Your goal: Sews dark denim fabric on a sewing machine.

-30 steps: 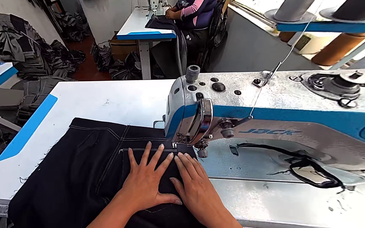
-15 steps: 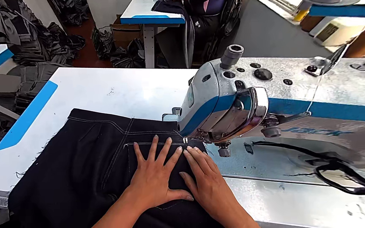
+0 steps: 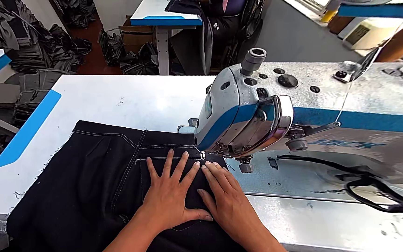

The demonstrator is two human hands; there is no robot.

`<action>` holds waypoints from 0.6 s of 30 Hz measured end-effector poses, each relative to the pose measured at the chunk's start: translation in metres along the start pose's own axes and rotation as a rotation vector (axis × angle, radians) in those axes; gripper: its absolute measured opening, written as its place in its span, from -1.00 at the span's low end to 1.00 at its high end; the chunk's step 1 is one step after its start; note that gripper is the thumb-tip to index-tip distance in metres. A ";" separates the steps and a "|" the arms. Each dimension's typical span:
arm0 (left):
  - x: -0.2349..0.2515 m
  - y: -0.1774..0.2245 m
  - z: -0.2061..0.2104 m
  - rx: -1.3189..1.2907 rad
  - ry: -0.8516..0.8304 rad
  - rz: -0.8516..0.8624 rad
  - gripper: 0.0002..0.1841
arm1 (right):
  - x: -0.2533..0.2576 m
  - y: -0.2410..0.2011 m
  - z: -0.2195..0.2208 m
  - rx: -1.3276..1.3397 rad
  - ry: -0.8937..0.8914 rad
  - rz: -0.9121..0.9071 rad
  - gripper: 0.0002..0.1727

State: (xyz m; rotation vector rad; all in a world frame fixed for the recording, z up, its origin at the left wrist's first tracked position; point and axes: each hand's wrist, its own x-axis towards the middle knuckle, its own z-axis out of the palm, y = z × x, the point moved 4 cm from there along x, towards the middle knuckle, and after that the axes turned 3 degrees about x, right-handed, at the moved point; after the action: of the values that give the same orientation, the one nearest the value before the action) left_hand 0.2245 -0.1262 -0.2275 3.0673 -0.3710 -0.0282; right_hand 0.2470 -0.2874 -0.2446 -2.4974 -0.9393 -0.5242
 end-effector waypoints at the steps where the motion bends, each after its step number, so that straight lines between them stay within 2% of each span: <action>1: 0.000 0.000 0.000 -0.001 0.003 0.000 0.27 | 0.000 0.000 0.000 -0.005 0.001 0.002 -0.37; 13: 0.001 0.000 -0.001 -0.025 -0.032 -0.014 0.26 | 0.000 0.002 0.001 -0.008 -0.001 0.009 -0.37; 18: 0.003 0.000 -0.004 -0.016 -0.117 -0.032 0.28 | 0.001 0.003 0.002 -0.003 0.001 0.019 -0.35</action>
State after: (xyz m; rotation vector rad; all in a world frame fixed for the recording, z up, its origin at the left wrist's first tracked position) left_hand 0.2271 -0.1263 -0.2237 3.0636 -0.3256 -0.2110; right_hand 0.2496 -0.2877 -0.2468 -2.5055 -0.9147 -0.5212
